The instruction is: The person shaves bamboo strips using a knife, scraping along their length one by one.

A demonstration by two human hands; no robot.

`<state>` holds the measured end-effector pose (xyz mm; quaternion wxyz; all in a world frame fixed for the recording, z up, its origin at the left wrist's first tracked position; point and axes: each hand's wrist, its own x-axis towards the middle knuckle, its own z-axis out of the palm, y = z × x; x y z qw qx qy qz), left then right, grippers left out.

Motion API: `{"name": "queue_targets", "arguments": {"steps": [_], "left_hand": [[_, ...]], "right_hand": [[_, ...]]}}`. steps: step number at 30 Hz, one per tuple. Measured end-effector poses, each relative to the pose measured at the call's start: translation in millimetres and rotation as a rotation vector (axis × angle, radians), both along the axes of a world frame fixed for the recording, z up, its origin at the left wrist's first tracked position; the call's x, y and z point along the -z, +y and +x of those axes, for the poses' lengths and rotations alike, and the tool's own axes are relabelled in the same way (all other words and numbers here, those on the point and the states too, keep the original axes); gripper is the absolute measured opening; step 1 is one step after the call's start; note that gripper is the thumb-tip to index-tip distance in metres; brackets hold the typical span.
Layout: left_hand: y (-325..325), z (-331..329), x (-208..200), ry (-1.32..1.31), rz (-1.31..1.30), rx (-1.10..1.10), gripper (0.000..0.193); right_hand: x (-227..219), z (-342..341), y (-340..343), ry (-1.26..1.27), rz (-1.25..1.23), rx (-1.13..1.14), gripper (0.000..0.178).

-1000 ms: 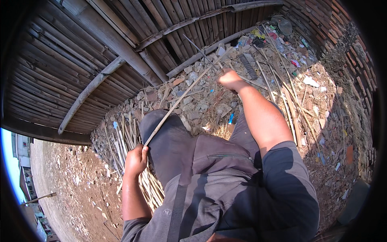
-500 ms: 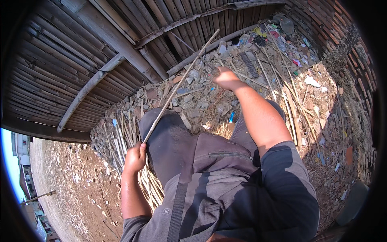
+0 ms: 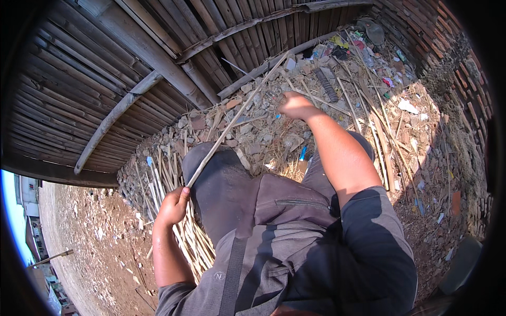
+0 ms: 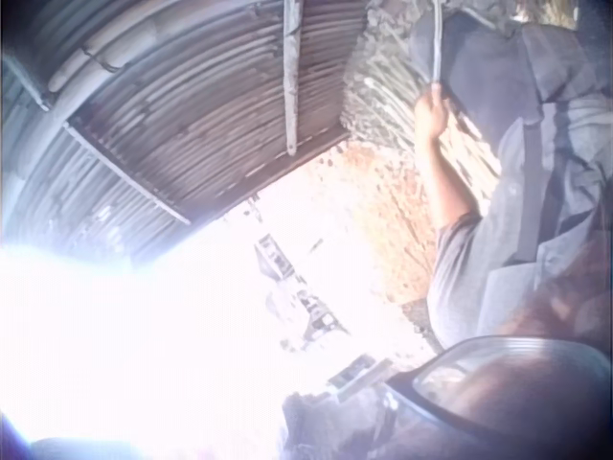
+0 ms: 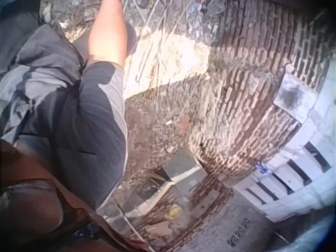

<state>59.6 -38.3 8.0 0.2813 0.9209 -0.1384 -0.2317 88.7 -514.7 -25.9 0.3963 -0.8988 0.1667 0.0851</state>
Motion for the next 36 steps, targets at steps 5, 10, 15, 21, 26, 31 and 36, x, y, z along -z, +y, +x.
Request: {"name": "queue_targets", "arguments": {"steps": [5,10,15,21,26,31,36], "left_hand": [[-20.9,-15.0,-17.0,-0.235,0.084,0.018,0.039],[-19.6,-28.5,-6.4,-0.198,0.029,0.014,0.040],[-7.5,-22.7,10.9,-0.026,-0.198,-0.043,0.039],[-22.6,-34.5,-13.7,-0.304,0.230,0.029,0.038],[-42.7,-46.9,-7.7,-0.441,0.376,-0.027,0.044],[-29.3,-31.9,7.1,-0.380,0.215,-0.021,0.044],[-19.7,-31.8,3.2,-0.373,0.198,-0.009,0.042]], "right_hand": [[18.7,-8.1,25.4,-0.170,-0.229,0.040,0.044],[-13.9,-17.9,61.1,-0.089,-0.249,-0.402,0.025],[53.0,10.1,-2.0,-0.112,-0.107,-0.045,0.071],[-1.4,-3.7,43.0,0.000,-0.148,-0.130,0.048],[-31.2,-28.8,67.0,-0.029,-0.332,-0.552,0.030],[7.9,0.0,6.1,0.068,0.074,-0.049,0.059],[-12.1,-9.6,54.9,-0.079,-0.168,-0.195,0.035]]}}
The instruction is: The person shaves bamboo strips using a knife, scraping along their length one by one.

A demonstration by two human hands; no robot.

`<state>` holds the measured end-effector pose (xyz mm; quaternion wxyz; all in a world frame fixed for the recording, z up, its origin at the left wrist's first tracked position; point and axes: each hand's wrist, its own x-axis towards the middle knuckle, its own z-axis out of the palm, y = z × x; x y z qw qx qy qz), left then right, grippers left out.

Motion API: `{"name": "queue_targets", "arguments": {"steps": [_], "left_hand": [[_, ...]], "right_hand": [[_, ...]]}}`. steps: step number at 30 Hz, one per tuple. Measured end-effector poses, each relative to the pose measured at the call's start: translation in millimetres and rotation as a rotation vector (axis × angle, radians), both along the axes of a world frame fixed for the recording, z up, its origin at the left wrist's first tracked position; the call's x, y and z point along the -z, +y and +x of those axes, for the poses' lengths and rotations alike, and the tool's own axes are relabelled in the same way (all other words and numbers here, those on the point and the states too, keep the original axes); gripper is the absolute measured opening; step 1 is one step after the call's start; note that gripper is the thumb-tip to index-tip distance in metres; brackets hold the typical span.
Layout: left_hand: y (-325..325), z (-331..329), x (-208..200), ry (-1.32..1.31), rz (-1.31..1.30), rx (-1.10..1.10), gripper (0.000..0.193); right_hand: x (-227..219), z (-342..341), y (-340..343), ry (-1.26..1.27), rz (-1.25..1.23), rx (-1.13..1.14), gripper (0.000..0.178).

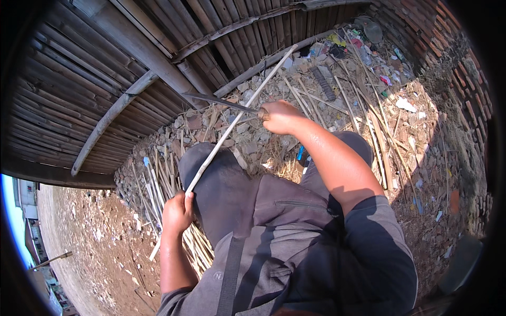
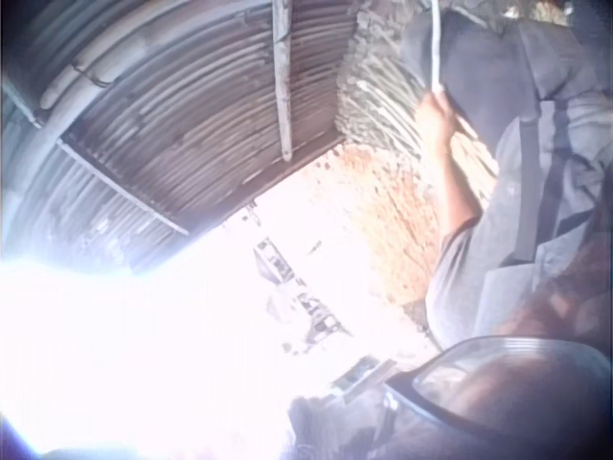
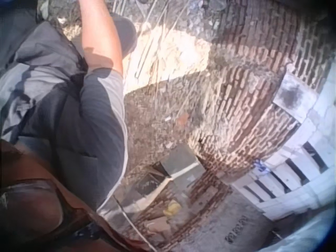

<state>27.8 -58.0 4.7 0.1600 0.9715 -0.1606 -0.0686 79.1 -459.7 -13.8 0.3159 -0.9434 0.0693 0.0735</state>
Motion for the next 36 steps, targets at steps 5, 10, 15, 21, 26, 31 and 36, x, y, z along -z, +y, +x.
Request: {"name": "queue_targets", "arguments": {"steps": [5,10,15,21,26,31,36], "left_hand": [[33.9,1.5,19.2,-0.003,-0.079,0.056,0.041],[73.3,-4.1,14.5,-0.045,-0.017,-0.058,0.042],[70.4,-18.7,16.9,-0.027,0.027,-0.015,0.039],[66.1,-10.8,-5.4,-0.123,0.131,0.018,0.040],[60.3,-8.5,-4.5,-0.092,0.099,0.053,0.041],[74.0,-16.5,11.6,-0.061,0.105,-0.008,0.040],[79.9,-15.6,21.4,-0.120,0.066,-0.018,0.041]], "right_hand": [[-6.4,-19.0,1.2,0.020,-0.055,-0.278,0.034],[20.7,4.4,-39.4,0.047,0.033,0.200,0.042],[-20.8,-16.0,35.5,-0.119,-0.183,-0.259,0.028],[71.1,20.1,-95.4,0.078,-0.078,0.290,0.047],[10.5,-7.4,-0.8,-0.065,-0.030,0.291,0.040],[-10.8,-9.6,20.1,0.015,-0.306,-0.301,0.038],[67.4,23.0,-93.7,-0.195,0.106,0.539,0.053]]}}
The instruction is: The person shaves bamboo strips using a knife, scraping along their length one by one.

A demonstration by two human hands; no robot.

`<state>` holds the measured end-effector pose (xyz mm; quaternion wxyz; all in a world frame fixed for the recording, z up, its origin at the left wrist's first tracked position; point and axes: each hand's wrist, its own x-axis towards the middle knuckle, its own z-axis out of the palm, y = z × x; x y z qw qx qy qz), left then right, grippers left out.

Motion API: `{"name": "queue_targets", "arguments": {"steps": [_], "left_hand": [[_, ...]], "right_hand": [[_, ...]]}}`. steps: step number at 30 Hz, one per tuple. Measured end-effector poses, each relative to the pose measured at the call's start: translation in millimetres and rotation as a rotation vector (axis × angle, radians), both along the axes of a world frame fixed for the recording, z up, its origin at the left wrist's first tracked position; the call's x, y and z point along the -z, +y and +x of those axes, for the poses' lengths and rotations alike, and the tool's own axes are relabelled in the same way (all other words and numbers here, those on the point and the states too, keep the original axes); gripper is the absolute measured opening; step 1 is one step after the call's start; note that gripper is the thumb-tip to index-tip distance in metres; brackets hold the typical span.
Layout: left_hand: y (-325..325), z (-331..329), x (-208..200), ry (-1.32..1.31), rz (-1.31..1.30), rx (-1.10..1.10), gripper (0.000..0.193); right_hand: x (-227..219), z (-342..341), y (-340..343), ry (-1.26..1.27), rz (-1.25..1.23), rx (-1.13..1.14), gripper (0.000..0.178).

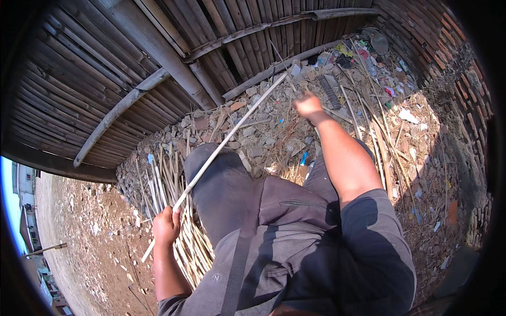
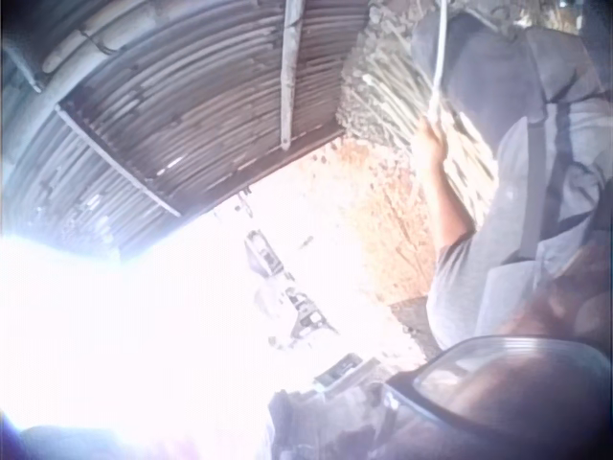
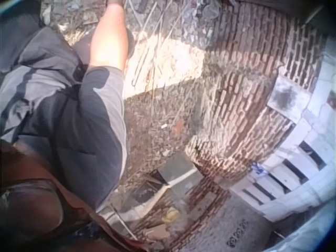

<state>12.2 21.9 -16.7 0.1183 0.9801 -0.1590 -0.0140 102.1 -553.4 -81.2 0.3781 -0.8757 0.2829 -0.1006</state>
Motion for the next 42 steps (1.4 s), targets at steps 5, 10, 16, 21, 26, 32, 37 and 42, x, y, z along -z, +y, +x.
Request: {"name": "queue_targets", "arguments": {"steps": [5,10,16,21,26,32,37,42], "left_hand": [[-33.1,-6.3,-19.9,0.066,-0.019,0.021,0.040],[-56.2,0.9,-31.7,0.095,0.018,-0.020,0.043],[-47.9,3.1,-14.5,0.117,-0.047,-0.020,0.037],[-16.1,-25.3,-21.7,-0.176,0.023,-0.038,0.028],[19.9,-54.8,-11.1,-0.011,0.144,-0.194,0.043],[-57.5,-45.3,-17.8,0.048,-0.154,-0.264,0.039],[-52.6,-25.9,-14.2,-0.029,-0.171,-0.188,0.035],[-56.1,-13.7,-17.1,-0.111,-0.121,-0.156,0.033]], "right_hand": [[-51.0,-19.0,74.2,0.020,0.096,-0.226,0.037],[-72.0,-39.9,118.0,0.162,-0.315,-0.770,0.026],[0.9,-3.5,33.0,0.007,0.024,-0.166,0.051],[-36.6,-16.7,33.2,-0.018,0.171,-0.105,0.041],[-58.0,-26.9,51.1,0.030,0.088,-0.226,0.046],[-75.0,-38.0,111.7,0.159,-0.145,-0.718,0.026],[-64.2,-32.5,99.6,0.249,-0.054,-0.716,0.031],[-49.5,-17.3,37.2,0.255,0.060,-0.318,0.067]]}}
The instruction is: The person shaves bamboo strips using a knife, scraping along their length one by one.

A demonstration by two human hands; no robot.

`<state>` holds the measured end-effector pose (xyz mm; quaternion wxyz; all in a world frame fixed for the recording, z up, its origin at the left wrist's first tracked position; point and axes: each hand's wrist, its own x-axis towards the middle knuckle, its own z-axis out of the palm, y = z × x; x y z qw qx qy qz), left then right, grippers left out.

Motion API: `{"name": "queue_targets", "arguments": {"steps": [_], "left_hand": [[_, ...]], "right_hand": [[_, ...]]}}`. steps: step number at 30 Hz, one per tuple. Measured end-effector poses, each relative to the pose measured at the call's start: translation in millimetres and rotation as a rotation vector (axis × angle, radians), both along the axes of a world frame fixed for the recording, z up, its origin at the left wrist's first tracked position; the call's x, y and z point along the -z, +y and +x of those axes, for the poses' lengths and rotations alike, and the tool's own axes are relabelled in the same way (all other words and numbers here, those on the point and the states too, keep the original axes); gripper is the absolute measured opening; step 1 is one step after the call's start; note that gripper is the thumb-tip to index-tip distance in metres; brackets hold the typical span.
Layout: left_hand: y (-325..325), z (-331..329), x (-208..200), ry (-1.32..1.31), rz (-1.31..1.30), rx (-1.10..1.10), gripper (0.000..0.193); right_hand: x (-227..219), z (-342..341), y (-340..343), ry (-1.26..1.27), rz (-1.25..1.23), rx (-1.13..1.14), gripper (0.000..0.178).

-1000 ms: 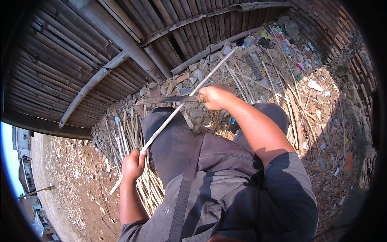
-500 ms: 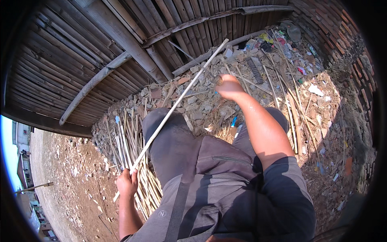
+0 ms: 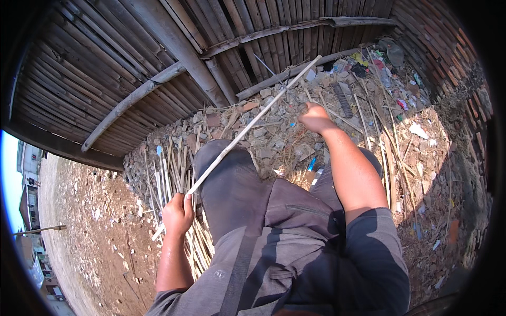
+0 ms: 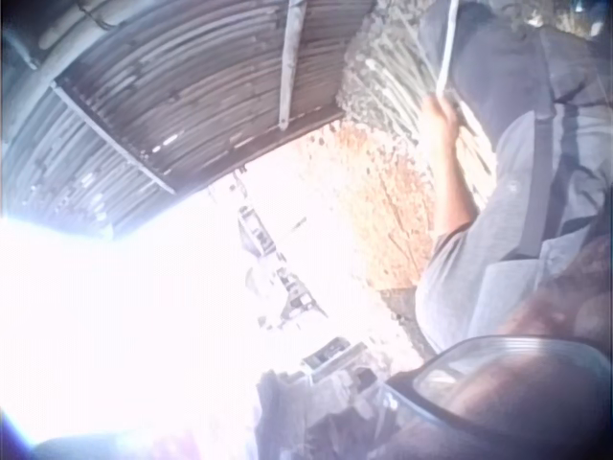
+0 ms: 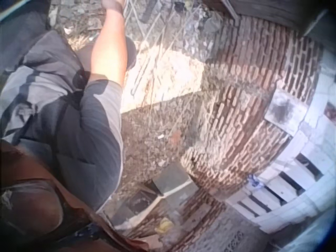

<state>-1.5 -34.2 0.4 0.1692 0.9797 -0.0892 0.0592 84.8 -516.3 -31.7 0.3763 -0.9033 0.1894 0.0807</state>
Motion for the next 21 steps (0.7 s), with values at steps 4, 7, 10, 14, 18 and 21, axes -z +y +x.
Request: {"name": "queue_targets", "arguments": {"steps": [4,7,10,14,18,21], "left_hand": [[-18.9,1.7,0.0,0.022,-0.040,0.015,0.033],[-20.6,6.5,0.7,-0.040,-0.045,0.043,0.030],[-10.9,12.4,14.3,0.017,-0.120,0.046,0.030],[-15.0,21.9,10.5,-0.072,-0.065,0.086,0.031],[-13.8,21.9,-0.8,-0.013,0.001,0.095,0.033],[-14.3,19.6,-3.1,-0.017,-0.007,0.102,0.033]], "right_hand": [[-2.1,-10.0,49.2,-0.139,-0.148,-0.164,0.041],[-10.2,-16.9,82.4,-0.166,-0.159,-0.447,0.032],[9.4,-1.0,53.9,-0.045,-0.025,-0.442,0.038],[2.8,3.9,12.8,-0.039,-0.046,-0.083,0.059],[-15.4,-6.3,54.1,-0.005,-0.154,-0.263,0.039],[-20.0,-23.7,89.8,-0.152,-0.224,-0.518,0.024]]}}
